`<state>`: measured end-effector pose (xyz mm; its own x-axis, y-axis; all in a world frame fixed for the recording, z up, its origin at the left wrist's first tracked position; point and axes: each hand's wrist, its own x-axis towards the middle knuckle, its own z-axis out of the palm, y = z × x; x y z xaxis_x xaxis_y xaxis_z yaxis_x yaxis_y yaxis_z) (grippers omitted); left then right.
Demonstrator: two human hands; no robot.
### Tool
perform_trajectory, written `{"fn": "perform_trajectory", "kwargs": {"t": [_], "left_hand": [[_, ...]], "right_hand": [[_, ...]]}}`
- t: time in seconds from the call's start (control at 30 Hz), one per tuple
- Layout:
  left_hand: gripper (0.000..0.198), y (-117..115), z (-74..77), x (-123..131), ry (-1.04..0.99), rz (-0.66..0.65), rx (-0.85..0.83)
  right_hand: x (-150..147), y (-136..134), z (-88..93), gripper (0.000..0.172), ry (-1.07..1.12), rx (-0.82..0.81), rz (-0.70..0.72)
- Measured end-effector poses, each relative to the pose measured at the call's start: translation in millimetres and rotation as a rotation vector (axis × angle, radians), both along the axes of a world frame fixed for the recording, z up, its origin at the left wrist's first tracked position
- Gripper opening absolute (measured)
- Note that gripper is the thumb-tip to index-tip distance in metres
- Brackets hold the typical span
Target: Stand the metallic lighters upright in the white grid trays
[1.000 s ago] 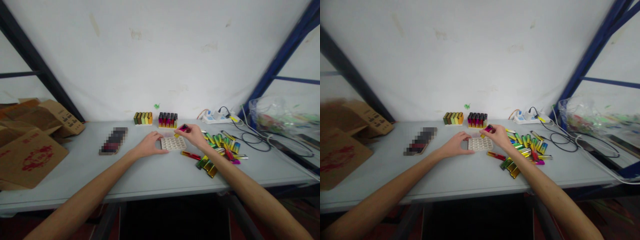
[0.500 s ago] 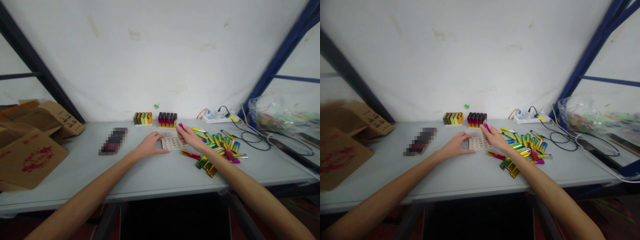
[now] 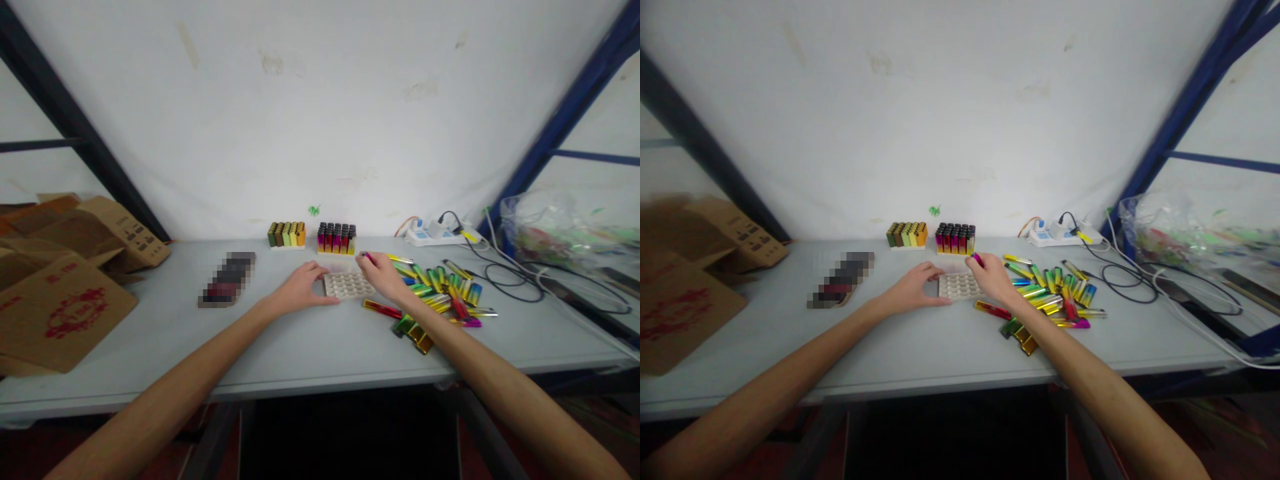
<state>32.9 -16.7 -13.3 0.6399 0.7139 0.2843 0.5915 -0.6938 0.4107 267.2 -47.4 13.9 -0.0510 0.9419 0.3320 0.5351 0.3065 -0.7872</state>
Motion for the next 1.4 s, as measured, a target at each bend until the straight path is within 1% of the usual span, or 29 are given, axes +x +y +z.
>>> {"fn": "perform_trajectory", "kwargs": {"t": [0.07,0.2,0.27,0.33,0.4,0.47,0.53,0.6,0.67,0.73,0.83,0.9,1.1,1.2,1.27,1.33,1.4], "left_hand": [[0.072,-1,0.4,0,0.028,0.032,0.026],[0.084,0,2.2,-2,0.083,0.129,0.075],[0.085,1,3.0,-4,0.072,0.105,0.046],[0.080,2,3.4,-6,0.051,0.065,0.021],[0.076,4,3.0,-7,0.039,0.049,0.010],[0.074,4,2.1,-7,0.032,0.050,0.001],[0.074,5,1.0,-5,0.022,0.051,-0.008],[0.073,4,0.1,-3,0.007,0.036,-0.010],[0.072,3,-0.5,0,-0.005,0.018,-0.009],[0.071,2,-1.0,3,-0.005,0.010,-0.013],[0.072,0,-2.0,5,0.003,0.011,-0.016],[0.073,1,-3.1,5,0.007,0.010,-0.014],[0.071,5,-7.2,4,0.013,-0.003,0.017],[0.069,5,-7.6,4,0.017,-0.018,0.034],[0.069,5,-7.0,4,0.015,-0.017,0.034],[0.068,5,-5.5,3,0.003,-0.017,0.033],[0.066,6,-3.3,2,-0.004,-0.009,0.040]], "right_hand": [[1,0,0.1,0.043,0.014,0.021,0.016],[3,0,-1.4,0.040,0.031,0.042,0.081],[4,0,-2.5,0.039,0.003,0.045,0.147],[5,0,-2.6,0.040,-0.023,0.112,0.179],[4,0,-0.9,0.042,-0.057,0.213,0.155],[2,-2,2.0,0.043,-0.095,0.252,0.122],[1,-3,4.2,0.043,-0.111,0.219,0.108],[-1,-4,4.5,0.041,-0.106,0.181,0.133],[-3,-3,2.6,0.038,-0.128,0.184,0.168],[-4,-1,-0.3,0.035,-0.195,0.203,0.187],[-5,3,-3.9,0.036,-0.322,0.207,0.175],[-5,6,-5.4,0.036,-0.366,0.209,0.176],[-15,16,-13.8,0.022,-0.354,0.233,0.217],[-18,18,-16.6,0.020,-0.386,0.227,0.232],[-14,18,-14.1,0.022,-0.429,0.253,0.223],[-3,16,-7.7,0.027,-0.440,0.259,0.219],[14,12,1.2,0.030,-0.446,0.208,0.240]]}}
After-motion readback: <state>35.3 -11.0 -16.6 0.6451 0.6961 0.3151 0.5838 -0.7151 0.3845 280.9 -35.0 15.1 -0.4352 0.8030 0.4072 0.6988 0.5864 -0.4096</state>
